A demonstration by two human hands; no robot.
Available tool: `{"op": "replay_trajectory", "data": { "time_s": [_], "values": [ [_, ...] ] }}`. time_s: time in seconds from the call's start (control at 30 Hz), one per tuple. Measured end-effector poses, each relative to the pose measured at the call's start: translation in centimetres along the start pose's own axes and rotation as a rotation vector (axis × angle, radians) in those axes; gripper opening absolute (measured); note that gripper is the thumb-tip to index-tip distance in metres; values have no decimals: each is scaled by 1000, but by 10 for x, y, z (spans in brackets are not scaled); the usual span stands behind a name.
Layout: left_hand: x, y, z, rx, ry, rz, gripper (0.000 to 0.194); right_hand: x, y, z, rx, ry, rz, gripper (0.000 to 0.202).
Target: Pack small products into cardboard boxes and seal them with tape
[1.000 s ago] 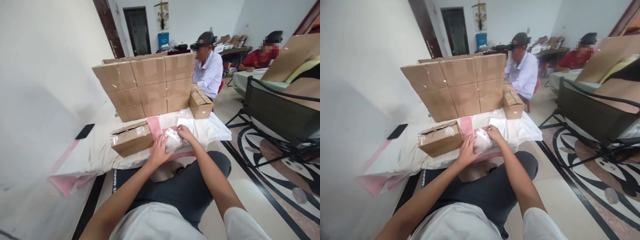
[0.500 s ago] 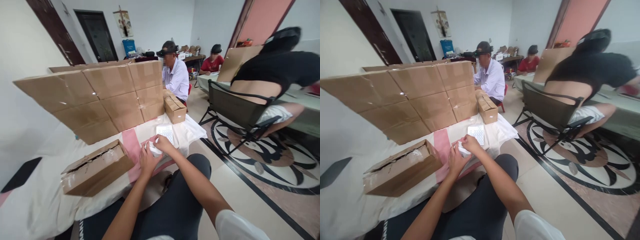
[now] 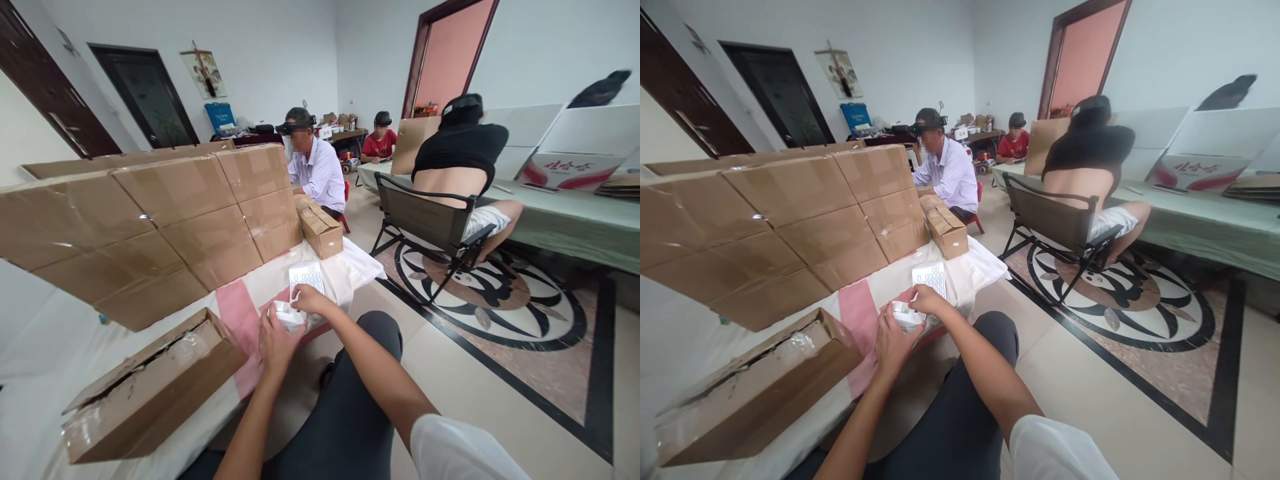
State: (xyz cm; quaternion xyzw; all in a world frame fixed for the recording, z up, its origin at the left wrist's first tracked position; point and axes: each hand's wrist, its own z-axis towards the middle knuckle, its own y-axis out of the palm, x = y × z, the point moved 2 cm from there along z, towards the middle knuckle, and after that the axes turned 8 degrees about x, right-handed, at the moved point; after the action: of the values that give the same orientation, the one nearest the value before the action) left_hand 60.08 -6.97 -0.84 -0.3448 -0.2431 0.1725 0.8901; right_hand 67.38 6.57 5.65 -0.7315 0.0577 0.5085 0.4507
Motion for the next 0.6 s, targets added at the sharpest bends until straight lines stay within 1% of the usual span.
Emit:
{"op": "replay_trajectory", "data": {
  "time_s": [0.1,0.2,0.27,0.33,0.4,0.6],
  "values": [
    [1,-1,1,30,2,-14,105,5,-12,-6,-54,38,0,21],
    [3,-3,2,36,9,-9,101,8,-24,-10,-103,71,-17,22],
    [3,-3,2,32,10,-1,100,8,-28,-12,-147,94,-32,19],
    [3,-3,1,35,8,4,100,6,-30,-11,-184,110,-46,15],
    [3,-1,1,48,2,4,99,4,-30,-9,-203,119,-57,16],
    [1,2,0,36,-6,15,99,-1,-27,-4,-201,133,-90,30]
  ]
}}
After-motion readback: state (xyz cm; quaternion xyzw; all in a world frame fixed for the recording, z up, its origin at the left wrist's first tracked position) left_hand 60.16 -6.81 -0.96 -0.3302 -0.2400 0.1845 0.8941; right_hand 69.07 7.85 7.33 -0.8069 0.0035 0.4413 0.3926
